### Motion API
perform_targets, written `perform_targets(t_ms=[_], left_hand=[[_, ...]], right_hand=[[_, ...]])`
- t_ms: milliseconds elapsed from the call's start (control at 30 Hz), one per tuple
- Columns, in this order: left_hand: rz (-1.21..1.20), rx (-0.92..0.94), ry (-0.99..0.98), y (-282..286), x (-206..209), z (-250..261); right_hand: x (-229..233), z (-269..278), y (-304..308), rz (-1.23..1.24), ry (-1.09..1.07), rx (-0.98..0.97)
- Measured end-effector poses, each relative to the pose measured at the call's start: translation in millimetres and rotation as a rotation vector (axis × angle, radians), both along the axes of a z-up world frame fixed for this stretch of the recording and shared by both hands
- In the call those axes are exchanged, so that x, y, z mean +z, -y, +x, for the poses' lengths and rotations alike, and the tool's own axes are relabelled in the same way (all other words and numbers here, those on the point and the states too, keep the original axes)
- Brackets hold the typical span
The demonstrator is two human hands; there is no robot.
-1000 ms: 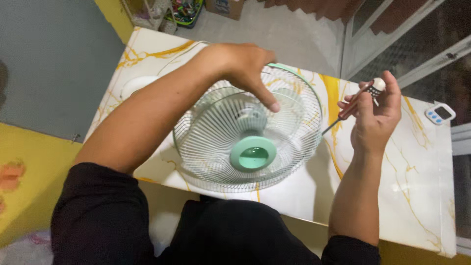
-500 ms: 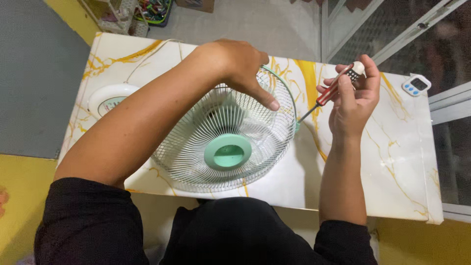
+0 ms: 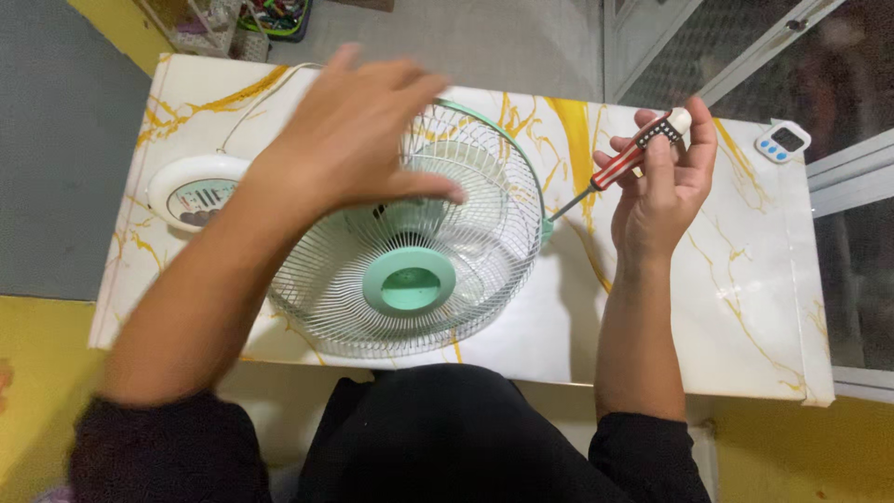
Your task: The person uses a screwdriver to tighten a screw on the front grill of a small green table fan. They hold the fan steady with one hand while turning the screwdriver with the other, repeating the action multiple times.
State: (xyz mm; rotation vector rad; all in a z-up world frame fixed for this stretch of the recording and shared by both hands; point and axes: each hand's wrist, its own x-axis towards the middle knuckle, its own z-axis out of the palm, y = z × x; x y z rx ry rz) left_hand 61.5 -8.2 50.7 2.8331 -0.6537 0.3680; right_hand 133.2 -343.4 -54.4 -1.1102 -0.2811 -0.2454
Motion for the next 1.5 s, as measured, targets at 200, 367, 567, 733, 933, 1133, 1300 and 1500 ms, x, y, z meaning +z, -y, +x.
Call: perform_targets(t_ms=[200, 367, 567, 733, 933, 1133, 1300, 1500], left_hand=[[-0.565, 0.381, 0.097, -74, -89, -122], [-1.450, 0.376, -0.306, -66, -206, -178], [-1.635, 0.439, -0.233, -43, -258, -196], [-1.600, 0.445, -0.164, -34, -261, -194], [-1.492, 0.427, -0.206, -47, -252, -189], [-1.580, 0.364, -0.043, -53, -212, -170], [-0.965, 0.355, 0.158, -68, -140, -132], [-0.375, 0.217, 0.210, -66, -67, -71]], right_hand=[[-7, 1, 7, -0.053, 0.011, 0.005], [-17, 13, 13, -0.125, 0.068, 0.003], [-26, 23, 11, 0.020, 0.021, -0.011], [-28, 22, 12, -0.109, 0.071, -0.072], [-21, 18, 6, -0.026, -0.043, -0.083], [-13, 13, -1, -0.139, 0.096, 0.020], [0, 8, -7, -0.107, -0.028, -0.043], [2, 9, -4, -0.197, 0.031, -0.033]])
